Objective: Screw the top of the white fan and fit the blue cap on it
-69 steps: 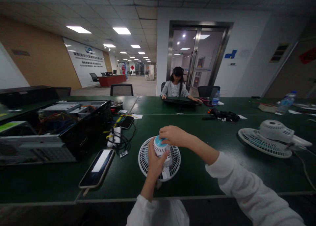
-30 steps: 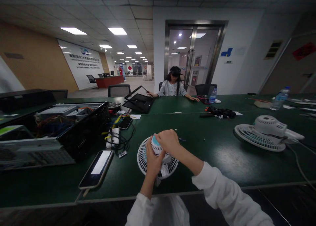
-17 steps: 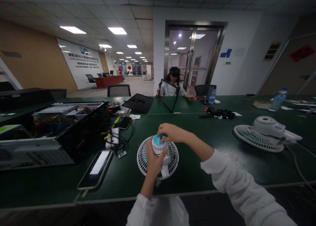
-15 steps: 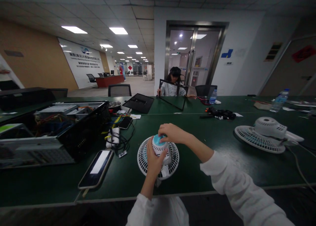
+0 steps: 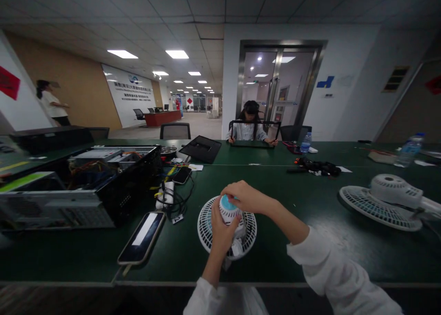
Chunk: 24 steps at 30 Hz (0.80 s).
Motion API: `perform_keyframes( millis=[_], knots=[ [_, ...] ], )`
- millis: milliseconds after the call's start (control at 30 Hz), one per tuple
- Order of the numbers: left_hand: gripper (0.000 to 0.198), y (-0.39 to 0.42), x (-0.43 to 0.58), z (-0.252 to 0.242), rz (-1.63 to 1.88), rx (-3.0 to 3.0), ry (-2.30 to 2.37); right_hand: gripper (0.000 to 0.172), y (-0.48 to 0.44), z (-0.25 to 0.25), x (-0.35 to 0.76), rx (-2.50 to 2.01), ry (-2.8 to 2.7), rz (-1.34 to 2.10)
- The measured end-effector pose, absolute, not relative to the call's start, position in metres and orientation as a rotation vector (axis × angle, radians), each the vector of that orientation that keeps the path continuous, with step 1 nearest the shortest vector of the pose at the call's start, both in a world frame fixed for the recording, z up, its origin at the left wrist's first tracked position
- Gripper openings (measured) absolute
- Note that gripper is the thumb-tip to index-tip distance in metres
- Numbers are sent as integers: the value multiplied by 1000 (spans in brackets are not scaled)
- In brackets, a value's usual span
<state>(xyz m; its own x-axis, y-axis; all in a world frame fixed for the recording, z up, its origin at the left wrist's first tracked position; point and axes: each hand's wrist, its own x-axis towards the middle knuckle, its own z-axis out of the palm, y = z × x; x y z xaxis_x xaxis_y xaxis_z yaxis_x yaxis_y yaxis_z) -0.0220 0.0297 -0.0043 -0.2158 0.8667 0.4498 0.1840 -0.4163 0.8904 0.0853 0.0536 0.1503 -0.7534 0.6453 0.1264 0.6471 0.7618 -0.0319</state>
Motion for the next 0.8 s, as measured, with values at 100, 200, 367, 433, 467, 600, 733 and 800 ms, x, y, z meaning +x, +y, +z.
perform_keyframes(
  millis=[100,200,367,433,467,600,733,800],
  knots=[
    [69,30,-22,-5,1676,1486,1255,25,64,158,96,-945,-2924,105],
    [70,29,-22,-5,1669,1488,1243,26,72,161,100,-919,-2960,112],
    [68,29,-21,-6,1685,1497,1253,18,68,156,92,-988,-2950,-63],
    [68,28,-21,-6,1686,1501,1265,24,61,149,83,-1160,-2875,-196],
    [68,28,-21,-5,1688,1502,1270,27,57,144,77,-1275,-2817,-256],
    [67,26,-20,1,1698,1498,1280,31,46,131,57,-1591,-2612,-326],
    [66,25,-20,3,1704,1492,1250,34,46,137,66,-1479,-2613,-193],
    [68,25,-21,2,1698,1487,1241,22,51,144,79,-1303,-2665,-112]
  ],
)
